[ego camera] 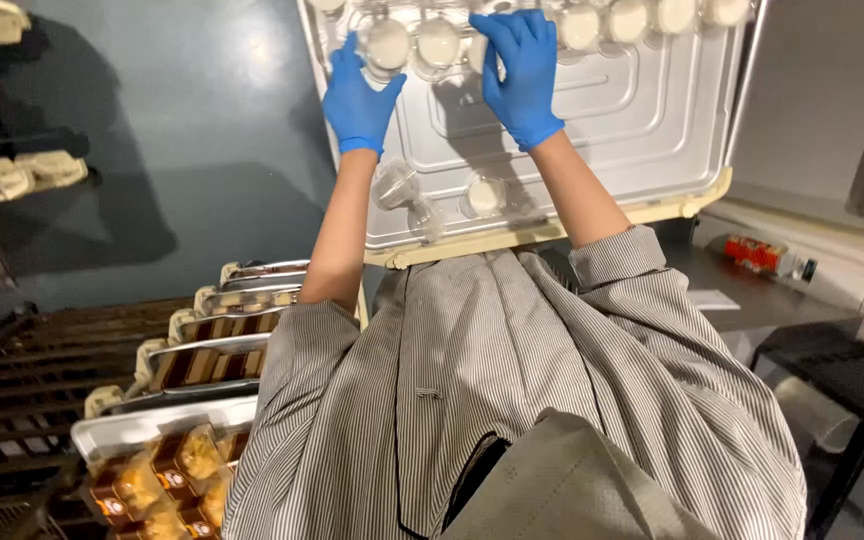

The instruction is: Filling small plastic cups with liquid and organizing them onto trays for cooling.

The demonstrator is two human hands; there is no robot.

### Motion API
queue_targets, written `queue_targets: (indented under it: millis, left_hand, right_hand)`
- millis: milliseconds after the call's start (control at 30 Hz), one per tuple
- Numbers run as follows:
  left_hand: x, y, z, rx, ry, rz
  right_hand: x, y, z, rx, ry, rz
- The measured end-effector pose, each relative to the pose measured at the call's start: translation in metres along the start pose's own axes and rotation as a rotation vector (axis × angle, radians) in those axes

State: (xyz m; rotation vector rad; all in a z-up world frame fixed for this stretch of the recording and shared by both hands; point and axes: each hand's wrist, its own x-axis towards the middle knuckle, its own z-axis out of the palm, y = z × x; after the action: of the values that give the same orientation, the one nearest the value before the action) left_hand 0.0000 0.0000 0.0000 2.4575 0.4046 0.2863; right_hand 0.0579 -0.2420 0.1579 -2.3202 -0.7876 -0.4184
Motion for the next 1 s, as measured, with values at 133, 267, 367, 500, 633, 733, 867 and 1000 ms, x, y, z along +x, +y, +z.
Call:
queue_targets:
  millis: [133,267,367,500,633,733,867,1000]
  left_hand:
    - [-0.015,0.076,-0.076,-0.199,0.178,-0.024]
    - [-0.059,0.142,-0.094,-0.511,0.183,-0.005]
    - [-0.103,0.191,-0.084,-0.670,-0.004,0.186]
    - [-0.161,0.280,-0.071,-0.775,-0.401,0.500]
    - [-0.232,0.379,-0.059,-0.750,-0.657,0.807]
    - [-0.305,0.423,-0.035,-0.713,-0.789,0.981]
    - [-0.425,0.475,-0.003,-0.713,-0.941,1.120]
    - [-0.561,0.518,0.042,-0.605,-1.126,1.173]
  right_hand:
    - [-0.111,0.041,-0.051,-0.070,0.147,0.253]
    - [-0.218,0.028,-0.115,0.089,0.348,0.491]
    - [-0.293,0.001,-0.149,0.105,0.482,0.611]
    - [-0.389,-0.045,-0.183,0.025,0.669,0.775]
    - [-0.486,-0.099,-0.217,-0.170,0.880,0.962]
    - [-0.562,-0.136,-0.247,-0.350,1.007,1.083]
    - [-0.687,-0.172,-0.286,-0.525,1.259,1.343]
    - [-0.830,-0.193,-0.319,-0.556,1.721,1.479]
